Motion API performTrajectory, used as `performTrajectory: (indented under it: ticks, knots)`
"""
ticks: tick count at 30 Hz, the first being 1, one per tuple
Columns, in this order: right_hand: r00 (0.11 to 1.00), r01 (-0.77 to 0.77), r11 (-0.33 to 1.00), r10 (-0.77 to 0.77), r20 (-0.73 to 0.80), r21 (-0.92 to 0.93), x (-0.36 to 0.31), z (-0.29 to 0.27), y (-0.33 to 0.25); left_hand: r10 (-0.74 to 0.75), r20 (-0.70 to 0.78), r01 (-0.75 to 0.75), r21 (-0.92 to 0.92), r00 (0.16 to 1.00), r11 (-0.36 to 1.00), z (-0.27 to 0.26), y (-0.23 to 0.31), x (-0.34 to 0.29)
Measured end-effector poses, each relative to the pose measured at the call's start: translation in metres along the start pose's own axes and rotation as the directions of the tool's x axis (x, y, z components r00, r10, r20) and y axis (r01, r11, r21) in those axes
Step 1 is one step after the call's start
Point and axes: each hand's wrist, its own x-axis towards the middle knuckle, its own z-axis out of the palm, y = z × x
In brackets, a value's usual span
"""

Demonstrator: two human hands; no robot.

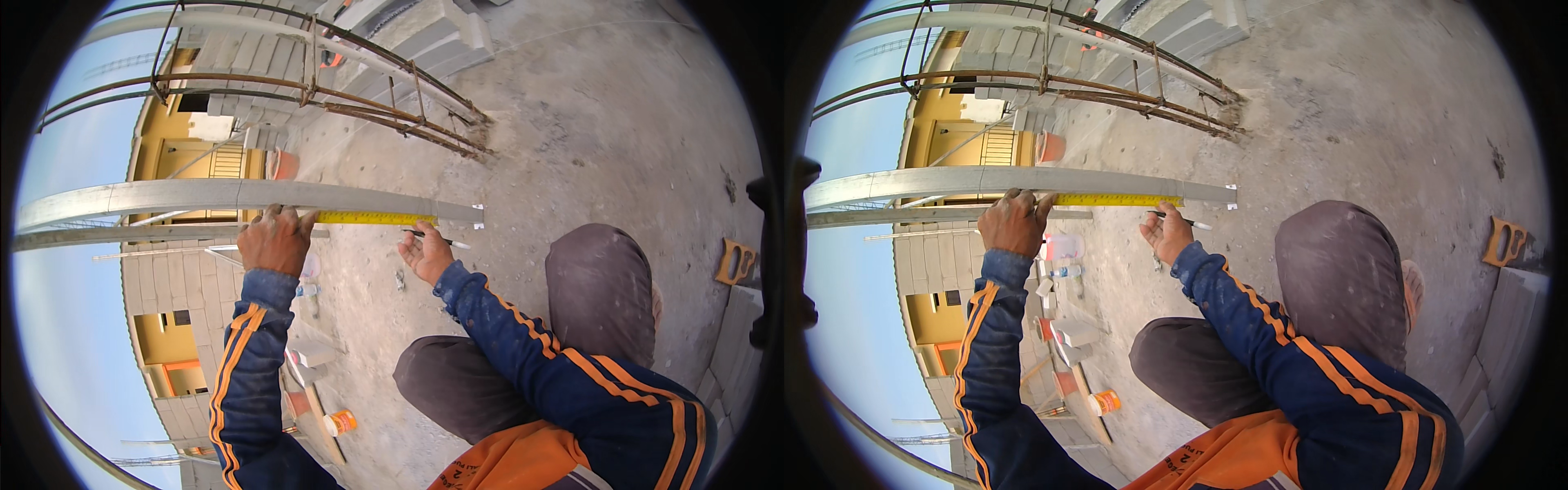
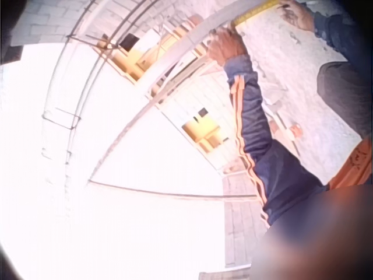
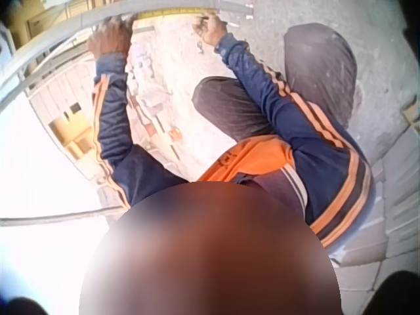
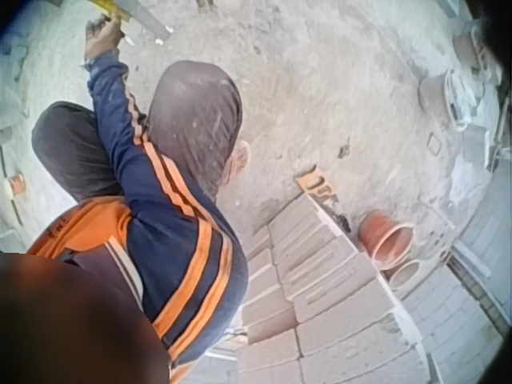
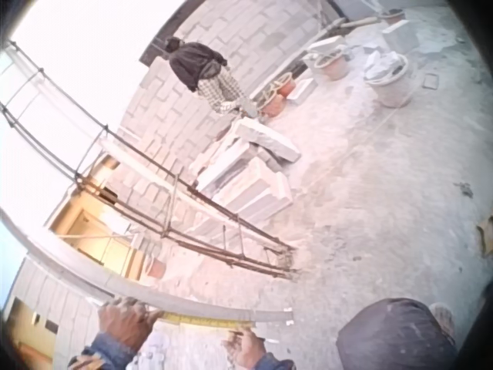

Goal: The person measures several long metal frame pieces using a tape measure and marks them with a marker. They move around the construction site, measure different sections of the frames, and mark measurement points on the metal.

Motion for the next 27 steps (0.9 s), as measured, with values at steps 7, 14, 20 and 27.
performTrajectory:
  ticks: [7,14,20,27]
  knots:
    - [0.999,-0.003,0.985,0.011,0.041,-0.171,-0.012,-0.01,0.003,0.018,0.138,0.006,-0.173,0.99,0.985,-0.01,-0.024,-0.016]
    - [0.877,0.429,0.415,0.022,0.481,-0.802,-0.014,-0.044,-0.006,-0.097,0.319,0.265,-0.542,0.943,0.797,0.013,-0.087,-0.098]
    - [0.566,0.792,0.076,-0.463,0.683,-0.605,-0.009,-0.027,-0.001,-0.13,0.393,0.41,-0.81,0.91,0.42,0.07,-0.112,-0.215]
    - [0.01,0.852,-0.489,-0.337,0.941,-0.184,-0.032,0.027,-0.008,-0.292,0.529,0.521,-0.846,0.797,-0.11,0.143,-0.047,-0.349]
